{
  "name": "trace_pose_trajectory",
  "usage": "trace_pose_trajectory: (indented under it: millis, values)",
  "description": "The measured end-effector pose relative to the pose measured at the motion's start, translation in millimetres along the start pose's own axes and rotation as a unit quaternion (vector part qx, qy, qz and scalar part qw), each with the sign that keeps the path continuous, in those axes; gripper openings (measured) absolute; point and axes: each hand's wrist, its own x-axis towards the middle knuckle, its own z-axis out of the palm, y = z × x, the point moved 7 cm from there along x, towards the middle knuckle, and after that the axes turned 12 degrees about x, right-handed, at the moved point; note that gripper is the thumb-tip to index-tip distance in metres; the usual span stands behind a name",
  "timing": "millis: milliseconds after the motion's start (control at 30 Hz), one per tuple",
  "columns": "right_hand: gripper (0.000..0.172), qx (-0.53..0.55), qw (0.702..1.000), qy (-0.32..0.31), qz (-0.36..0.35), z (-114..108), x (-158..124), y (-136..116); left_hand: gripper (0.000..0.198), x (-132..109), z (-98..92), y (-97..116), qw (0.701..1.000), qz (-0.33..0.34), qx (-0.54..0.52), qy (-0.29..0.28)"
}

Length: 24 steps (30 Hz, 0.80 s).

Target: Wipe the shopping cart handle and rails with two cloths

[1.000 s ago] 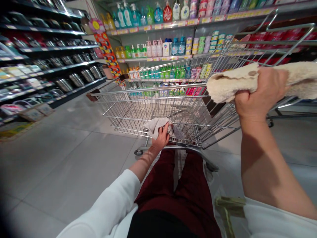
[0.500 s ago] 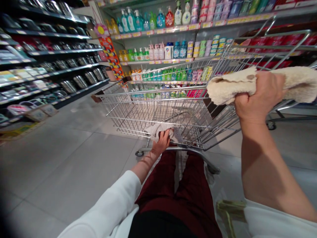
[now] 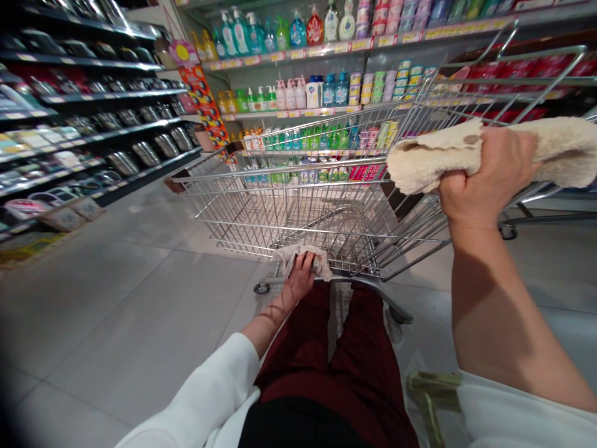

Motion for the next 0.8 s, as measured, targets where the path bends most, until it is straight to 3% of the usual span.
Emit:
trace_pose_trajectory:
  millis: [133,200,300,500,800]
  values:
    - [0.026,-0.008,1.000,0.021,-0.020,3.1,-0.6,4.6,0.059,25.0,-29.3,18.2,0.999,0.014,-0.022,0.047]
    - [0.026,-0.009,0.999,0.026,-0.020,2.4,-0.9,5.3,0.059,34.8,-35.1,23.6,0.998,0.012,-0.017,0.054]
    - [0.026,-0.012,1.000,0.014,-0.011,2.9,-0.7,6.2,0.059,33.8,-25.0,22.8,1.000,0.005,0.007,0.029]
    - [0.027,-0.011,1.000,0.009,0.006,5.4,0.2,7.0,0.052,-1.2,10.5,5.3,0.999,0.004,0.031,-0.034]
    - [0.033,-0.033,0.999,0.024,0.024,7.5,0.5,7.1,0.047,4.2,1.5,-3.3,1.000,0.001,-0.010,-0.030]
